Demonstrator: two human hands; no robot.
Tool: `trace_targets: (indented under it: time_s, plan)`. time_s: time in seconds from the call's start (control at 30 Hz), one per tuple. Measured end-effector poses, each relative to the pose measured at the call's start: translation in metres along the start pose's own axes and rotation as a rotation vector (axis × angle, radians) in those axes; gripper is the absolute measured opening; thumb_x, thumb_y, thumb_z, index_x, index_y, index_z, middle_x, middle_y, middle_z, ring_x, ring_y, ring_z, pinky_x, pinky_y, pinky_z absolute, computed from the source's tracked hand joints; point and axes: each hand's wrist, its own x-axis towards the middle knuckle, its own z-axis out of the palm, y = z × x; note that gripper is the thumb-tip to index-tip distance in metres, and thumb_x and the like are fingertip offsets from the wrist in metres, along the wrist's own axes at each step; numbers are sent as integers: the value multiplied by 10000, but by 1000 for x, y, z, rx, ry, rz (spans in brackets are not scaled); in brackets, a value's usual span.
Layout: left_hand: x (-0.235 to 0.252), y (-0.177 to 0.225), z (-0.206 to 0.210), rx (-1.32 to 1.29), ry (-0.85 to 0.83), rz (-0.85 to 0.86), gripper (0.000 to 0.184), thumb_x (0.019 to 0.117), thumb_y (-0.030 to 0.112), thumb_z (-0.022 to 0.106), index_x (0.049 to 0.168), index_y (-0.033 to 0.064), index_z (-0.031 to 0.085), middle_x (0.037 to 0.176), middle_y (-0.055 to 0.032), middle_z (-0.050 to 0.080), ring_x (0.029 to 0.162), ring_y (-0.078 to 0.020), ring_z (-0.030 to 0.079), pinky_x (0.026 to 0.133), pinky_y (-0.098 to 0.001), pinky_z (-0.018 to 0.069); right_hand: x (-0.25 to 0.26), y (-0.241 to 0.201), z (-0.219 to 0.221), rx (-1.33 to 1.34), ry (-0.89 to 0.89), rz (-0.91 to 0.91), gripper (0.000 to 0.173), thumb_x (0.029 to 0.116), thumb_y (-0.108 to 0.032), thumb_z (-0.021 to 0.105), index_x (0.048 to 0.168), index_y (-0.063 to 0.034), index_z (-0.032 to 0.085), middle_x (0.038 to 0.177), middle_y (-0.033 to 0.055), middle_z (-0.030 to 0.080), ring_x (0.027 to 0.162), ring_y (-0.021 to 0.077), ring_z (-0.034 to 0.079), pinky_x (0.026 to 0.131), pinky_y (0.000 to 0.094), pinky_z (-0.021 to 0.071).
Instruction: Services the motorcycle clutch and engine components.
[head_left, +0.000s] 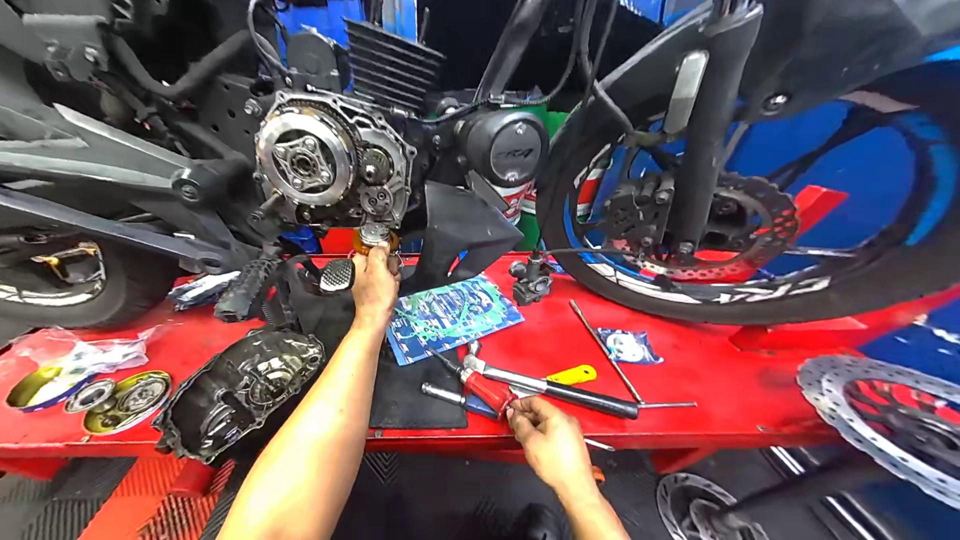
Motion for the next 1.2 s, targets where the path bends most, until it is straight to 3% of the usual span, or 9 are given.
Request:
trace_targets:
  time_s: [0.23, 0.4, 0.47, 0.57, 0.67, 0.83, 1.03, 1.1, 1.2]
  plan:
    - [-13, 4, -11, -59, -48, 162, 371, 1071, 249, 362, 745, 169, 519, 562, 45, 494, 438, -78, 429, 437, -234, 389, 9, -22, 16, 132, 87, -81, 130, 951, -263, 652, 982, -209, 765, 755, -93, 741, 637, 62, 700, 613, 334, 627]
    - [-39, -2, -35, 85, -170, 251, 281, 1053, 212, 400, 896, 89, 600, 642, 5, 602, 497, -103, 535, 465, -253, 462, 13, -43, 32, 118, 130, -152, 142, 952, -283, 643, 990, -218, 764, 731, -100, 725, 609, 56, 680, 579, 350, 609]
    - [-57, -2, -57, 108, -266, 203, 284, 1061, 208, 391, 950, 58, 606, 674, -20, 626, 509, -121, 566, 461, -265, 491, 15, -50, 38, 49, 144, -174, 153, 949, -310, 643, 1005, -236, 765, 743, -100, 723, 631, 67, 679, 592, 389, 597]
    - [-97, 10, -107, 93, -382, -20, 338, 1068, 287, 380, 1049, 56, 626, 712, -67, 640, 507, -157, 580, 458, -302, 521, 16, -61, 48, -117, 180, -238, 193, 970, -335, 624, 1056, -229, 760, 815, -47, 743, 715, 156, 705, 641, 513, 573]
    - [-134, 29, -171, 88, -459, -143, 394, 1053, 455, 472, 1076, 105, 653, 739, -94, 647, 523, -174, 604, 471, -313, 546, 18, -73, 65, -237, 199, -394, 246, 964, -321, 592, 1102, -201, 756, 875, -23, 751, 746, 192, 720, 635, 513, 585]
    - [-171, 56, -265, -18, -539, -128, 371, 1051, 422, 548, 1174, 97, 678, 885, -109, 715, 689, -179, 685, 604, -311, 592, 32, -105, 110, -362, -4, -513, 304, 974, -312, 649, 1219, -155, 735, 1080, 98, 747, 916, 333, 734, 729, 601, 591]
    - [-188, 82, -322, 11, -469, -97, 380, 1055, 412, 551, 1172, 73, 678, 922, -94, 722, 745, -153, 688, 654, -296, 591, 57, -137, 161, -592, -242, -412, 427, 998, -379, 637, 1375, -179, 651, 1251, 192, 667, 1026, 425, 692, 787, 652, 566]
    - [-190, 87, -335, 30, -441, -91, 380, 1054, 408, 552, 1163, 64, 671, 913, -96, 716, 742, -151, 679, 662, -297, 584, 61, -139, 173, -651, -263, -386, 398, 1005, -386, 622, 1352, -197, 678, 1270, 191, 663, 1039, 429, 687, 786, 662, 558]
    - [-189, 92, -352, 49, -420, -83, 383, 1054, 416, 554, 1154, 63, 664, 904, -96, 711, 744, -148, 673, 670, -297, 577, 64, -139, 184, -691, -215, -405, 293, 999, -352, 640, 1209, -183, 755, 1200, 167, 697, 1013, 424, 693, 745, 666, 554]
